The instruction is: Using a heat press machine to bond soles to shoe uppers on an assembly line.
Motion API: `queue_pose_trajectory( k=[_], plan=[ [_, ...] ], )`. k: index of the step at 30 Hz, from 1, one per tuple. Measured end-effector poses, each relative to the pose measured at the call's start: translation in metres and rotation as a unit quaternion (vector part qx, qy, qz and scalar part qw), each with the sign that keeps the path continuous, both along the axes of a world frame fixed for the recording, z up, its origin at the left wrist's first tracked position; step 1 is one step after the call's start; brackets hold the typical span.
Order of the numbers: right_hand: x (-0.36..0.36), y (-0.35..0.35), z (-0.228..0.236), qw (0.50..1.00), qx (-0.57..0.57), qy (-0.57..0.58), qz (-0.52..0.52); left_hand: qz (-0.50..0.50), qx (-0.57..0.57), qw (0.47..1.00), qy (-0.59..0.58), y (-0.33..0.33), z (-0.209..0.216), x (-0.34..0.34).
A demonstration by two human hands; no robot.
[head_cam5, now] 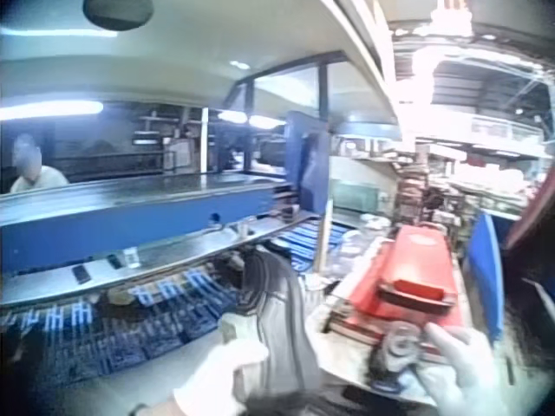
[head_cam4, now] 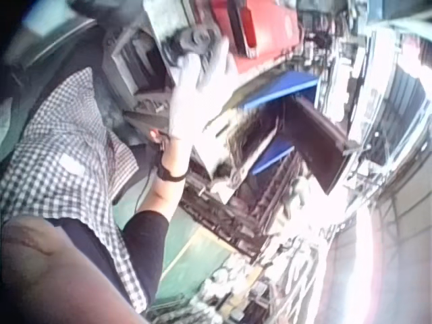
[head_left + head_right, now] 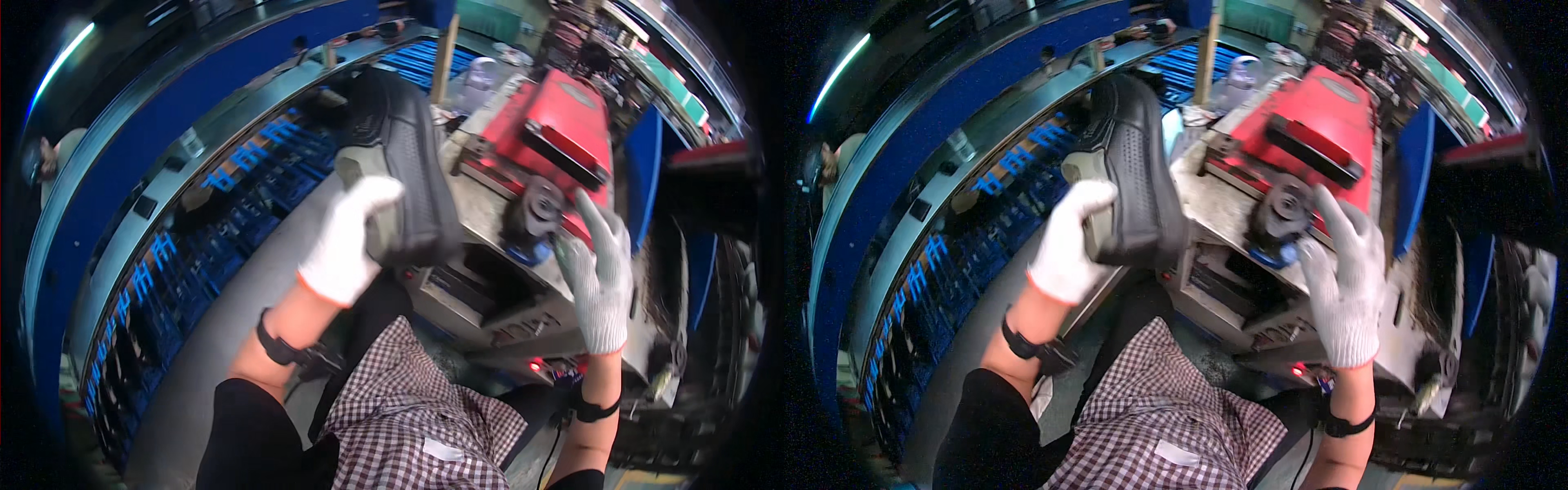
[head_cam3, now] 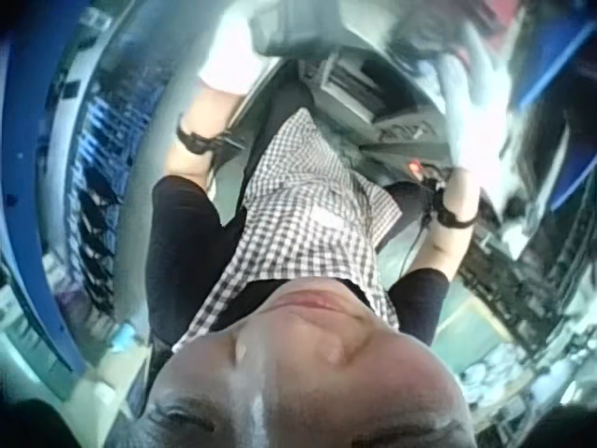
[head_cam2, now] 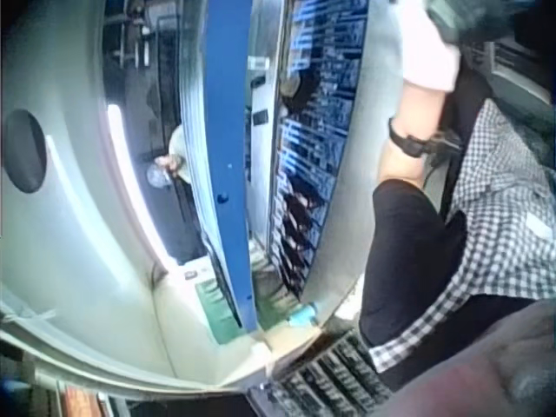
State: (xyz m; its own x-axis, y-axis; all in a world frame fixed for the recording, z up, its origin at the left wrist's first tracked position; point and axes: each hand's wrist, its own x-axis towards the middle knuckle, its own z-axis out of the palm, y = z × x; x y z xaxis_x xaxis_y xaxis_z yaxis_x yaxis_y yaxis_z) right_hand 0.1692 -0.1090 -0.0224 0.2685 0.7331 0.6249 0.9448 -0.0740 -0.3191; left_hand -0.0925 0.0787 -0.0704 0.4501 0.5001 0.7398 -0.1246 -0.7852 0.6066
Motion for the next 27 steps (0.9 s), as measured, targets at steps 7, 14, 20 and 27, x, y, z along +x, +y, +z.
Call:
queue_pose_trajectory(
  k=[7,14,20,27],
  plan=[
    [0.005,0.021,-0.046,1.0,0.01,0.006,-0.027,0.159,-0.648,0.738,-0.105,0.213,-0.109,-0.048],
    [0.008,0.015,-0.041,0.997,-0.01,0.03,-0.071,0.294,-0.531,0.787,-0.11,0.375,-0.153,-0.046],
    [0.004,0.019,-0.047,0.992,-0.02,0.047,-0.112,0.487,-0.431,0.76,0.02,0.38,-0.188,0.006],
    [0.005,0.02,-0.045,0.992,-0.006,0.062,-0.106,0.403,-0.4,0.82,0.075,0.365,-0.187,-0.048]
  ],
)
